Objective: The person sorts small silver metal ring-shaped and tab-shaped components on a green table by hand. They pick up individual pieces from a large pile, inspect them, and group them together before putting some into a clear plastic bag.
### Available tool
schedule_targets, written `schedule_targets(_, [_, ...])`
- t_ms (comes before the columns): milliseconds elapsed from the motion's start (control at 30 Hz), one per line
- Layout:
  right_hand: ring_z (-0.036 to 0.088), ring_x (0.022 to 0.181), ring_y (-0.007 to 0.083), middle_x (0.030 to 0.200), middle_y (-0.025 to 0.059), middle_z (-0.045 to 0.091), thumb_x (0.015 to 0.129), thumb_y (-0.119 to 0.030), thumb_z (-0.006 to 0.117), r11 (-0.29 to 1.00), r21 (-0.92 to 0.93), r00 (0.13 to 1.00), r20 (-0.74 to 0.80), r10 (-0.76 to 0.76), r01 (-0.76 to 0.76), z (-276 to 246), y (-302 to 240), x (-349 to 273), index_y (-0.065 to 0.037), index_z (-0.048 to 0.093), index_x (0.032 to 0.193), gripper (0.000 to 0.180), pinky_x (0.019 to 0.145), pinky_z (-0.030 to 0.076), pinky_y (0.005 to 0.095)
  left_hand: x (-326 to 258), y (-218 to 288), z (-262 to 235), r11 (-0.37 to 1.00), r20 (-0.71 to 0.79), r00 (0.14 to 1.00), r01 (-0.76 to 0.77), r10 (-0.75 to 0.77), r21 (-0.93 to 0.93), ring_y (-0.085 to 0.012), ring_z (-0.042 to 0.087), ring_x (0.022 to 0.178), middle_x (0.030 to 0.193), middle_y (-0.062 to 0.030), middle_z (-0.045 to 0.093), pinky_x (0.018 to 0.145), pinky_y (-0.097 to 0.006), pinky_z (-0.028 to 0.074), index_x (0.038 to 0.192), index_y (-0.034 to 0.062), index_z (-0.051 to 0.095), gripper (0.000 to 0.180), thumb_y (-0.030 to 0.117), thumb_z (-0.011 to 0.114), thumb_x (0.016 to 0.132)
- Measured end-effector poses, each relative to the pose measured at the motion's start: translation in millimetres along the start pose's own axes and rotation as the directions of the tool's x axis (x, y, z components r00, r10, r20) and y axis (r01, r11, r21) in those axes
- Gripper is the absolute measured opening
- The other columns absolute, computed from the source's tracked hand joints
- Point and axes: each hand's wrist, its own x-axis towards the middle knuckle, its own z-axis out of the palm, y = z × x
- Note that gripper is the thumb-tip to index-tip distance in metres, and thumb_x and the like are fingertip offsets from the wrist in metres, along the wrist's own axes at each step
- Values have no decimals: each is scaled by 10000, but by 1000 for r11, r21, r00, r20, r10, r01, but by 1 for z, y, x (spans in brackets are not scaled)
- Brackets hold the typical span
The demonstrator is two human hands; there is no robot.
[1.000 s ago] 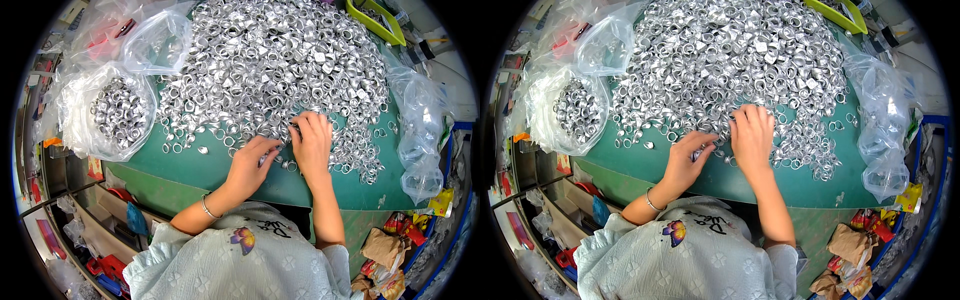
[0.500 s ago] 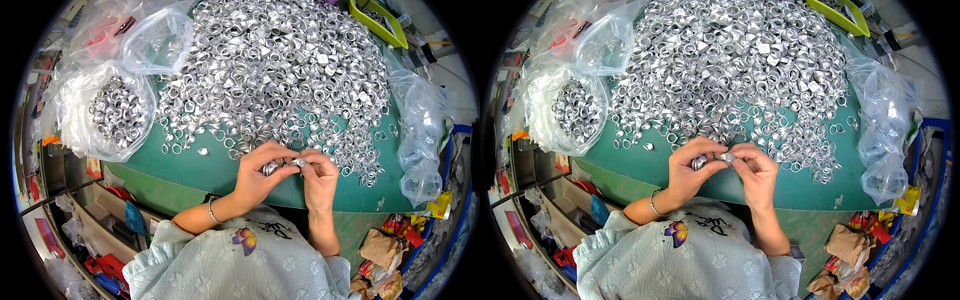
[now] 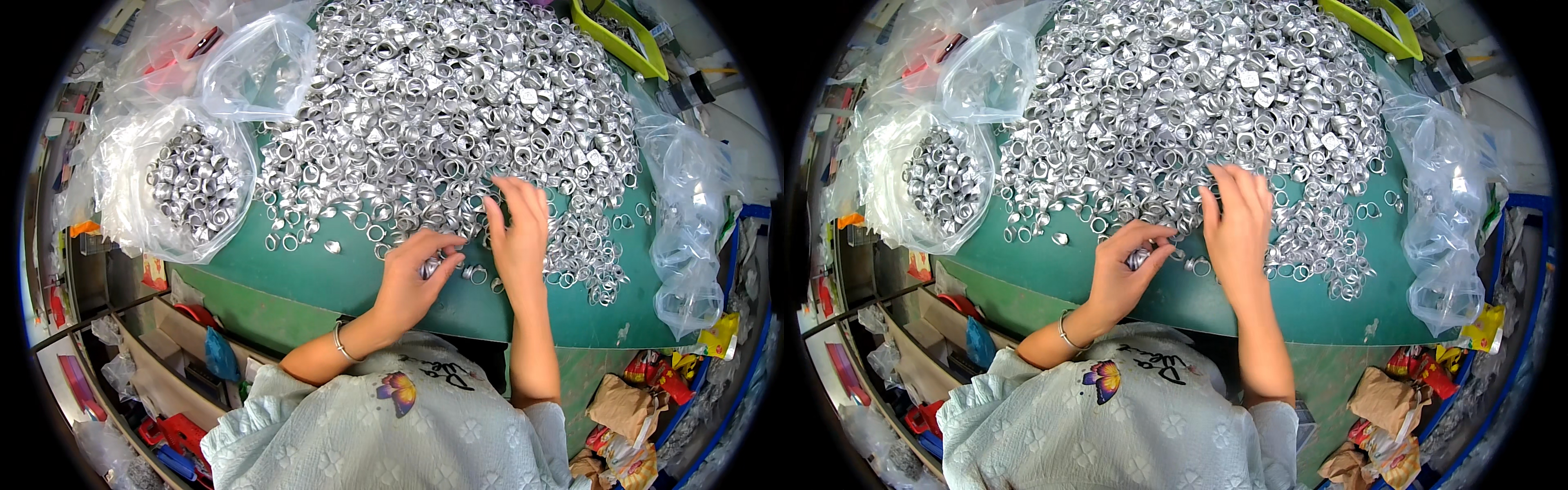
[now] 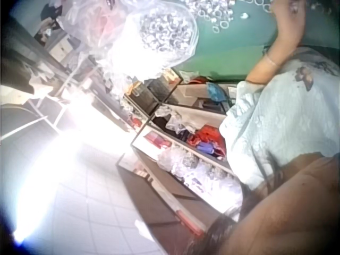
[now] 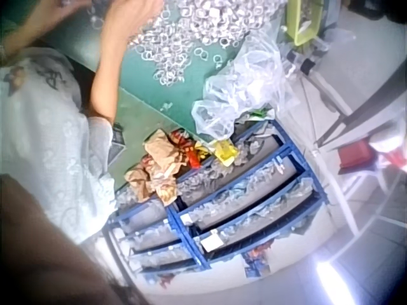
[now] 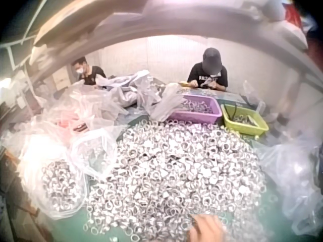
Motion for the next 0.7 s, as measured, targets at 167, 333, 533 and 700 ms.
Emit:
schedule_targets(167, [538,692,146,778,52,614,789,-24,622,881,374,957,115,266,-290,5,7,-14,-1,647,868,85,642,406,278,0,-1,2,992,17,997,76,-74,-105,-100,511,675,777,-31,583,640,-213,417,964,13,647,233,-23,660,734])
schedule_targets(333, [576,760,103,841,57,633,840,1,579,23,820,768,525,366,-571,-15,-16,-47,13,636,912,93,691,446,225,2,7,2,930,33,997,80,-73,-358,-96,507,675,787,-31,565,632,-211,413,980,1,647,290,-29,697,695])
schedule_targets(533, [566,787,149,855,98,610,815,40,582,36,897,863,413,292,-441,-12,-24,-58,37,626,898,94,722,449,255,-2,16,0,959,30,992,-110,122,-262,-94,524,675,795,-46,571,591,-206,421,927,-5,668,284,-50,726,652])
schedule_targets(700, [541,777,173,843,113,605,768,98,582,215,924,938,270,218,-316,-14,-25,-60,41,630,874,129,677,430,256,-5,22,-6,953,45,982,-169,186,-251,-99,536,678,824,-49,570,593,-215,448,963,24,670,301,-45,711,673])
